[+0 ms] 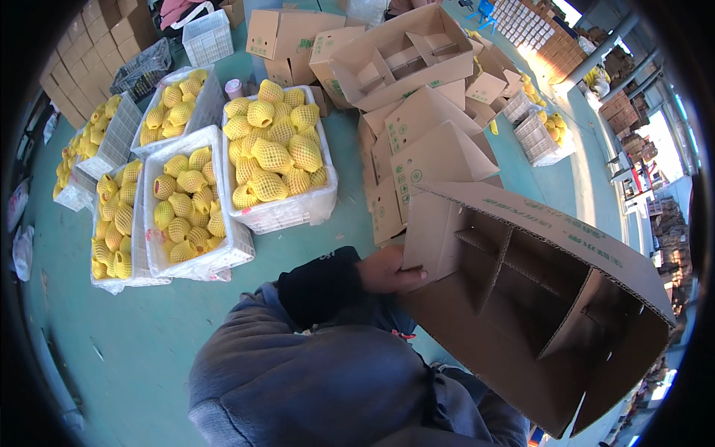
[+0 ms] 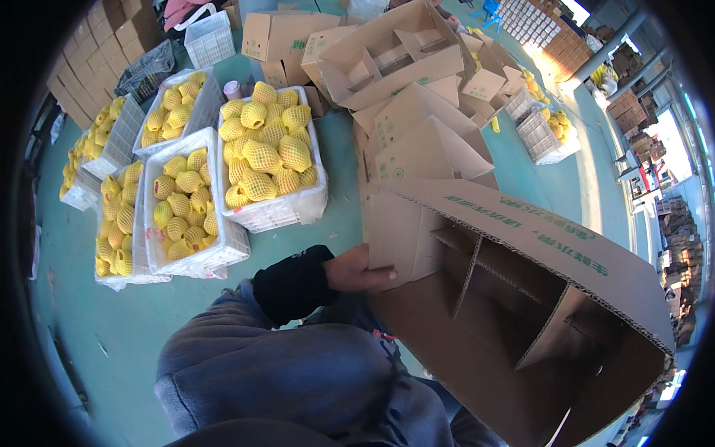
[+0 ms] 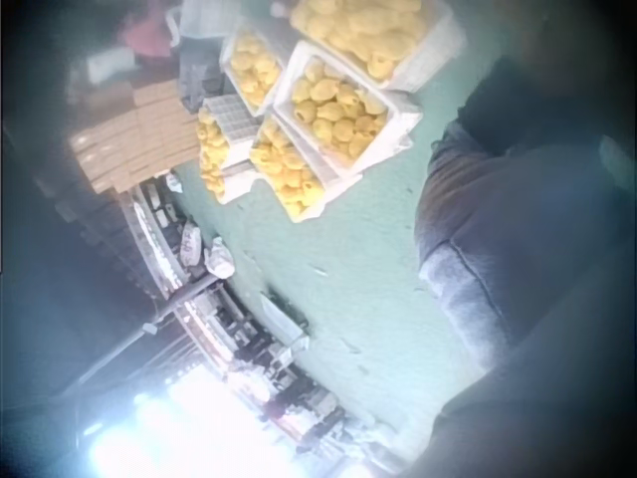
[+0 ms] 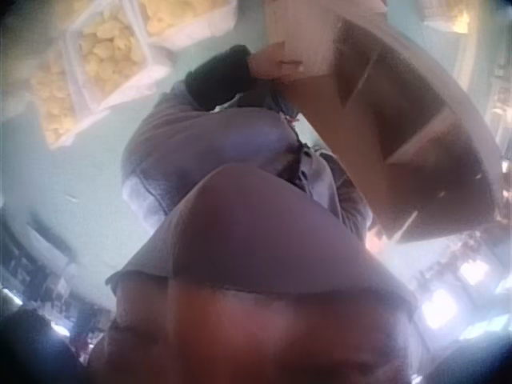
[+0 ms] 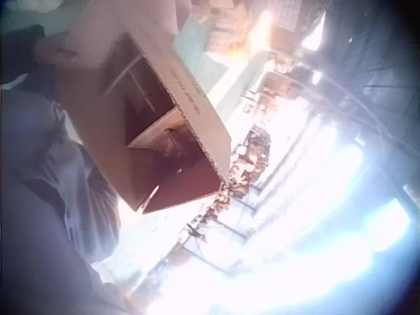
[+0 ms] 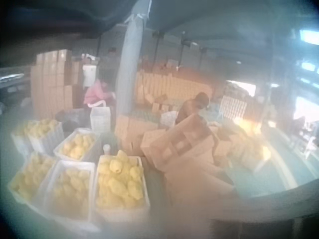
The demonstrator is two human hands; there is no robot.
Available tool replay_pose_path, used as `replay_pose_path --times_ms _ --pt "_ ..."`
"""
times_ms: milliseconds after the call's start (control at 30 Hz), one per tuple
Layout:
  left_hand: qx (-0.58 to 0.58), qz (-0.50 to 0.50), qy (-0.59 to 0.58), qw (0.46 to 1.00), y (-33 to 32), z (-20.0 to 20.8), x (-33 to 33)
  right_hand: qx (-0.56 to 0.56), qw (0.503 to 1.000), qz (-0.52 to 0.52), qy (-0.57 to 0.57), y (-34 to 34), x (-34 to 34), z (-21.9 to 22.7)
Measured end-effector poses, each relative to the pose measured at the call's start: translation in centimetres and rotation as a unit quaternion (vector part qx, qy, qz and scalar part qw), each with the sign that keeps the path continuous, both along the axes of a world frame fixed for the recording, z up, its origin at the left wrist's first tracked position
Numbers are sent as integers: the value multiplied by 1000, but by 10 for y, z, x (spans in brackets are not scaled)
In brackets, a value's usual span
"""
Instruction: The person repeatedly picks up flat cardboard sheets, folds them into box shapes, and stacks the assembled boxes. The task is performed by hand without tools in a warehouse setting.
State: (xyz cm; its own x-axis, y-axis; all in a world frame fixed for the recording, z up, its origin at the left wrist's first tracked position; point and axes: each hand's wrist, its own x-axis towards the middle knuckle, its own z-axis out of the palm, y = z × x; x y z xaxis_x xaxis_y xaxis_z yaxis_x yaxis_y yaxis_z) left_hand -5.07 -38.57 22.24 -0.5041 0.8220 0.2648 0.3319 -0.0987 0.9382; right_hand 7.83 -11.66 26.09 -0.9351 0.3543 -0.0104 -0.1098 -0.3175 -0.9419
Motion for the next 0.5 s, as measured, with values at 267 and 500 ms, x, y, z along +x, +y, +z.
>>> replay_pose_path --times_ms 267,500 --pt "128 119 -397 901 -66 20 -1 98 987 32 122 55 -40 90" --pt "317 298 -400 806 -153 37 -34 254 949 158 96 63 -80 131"
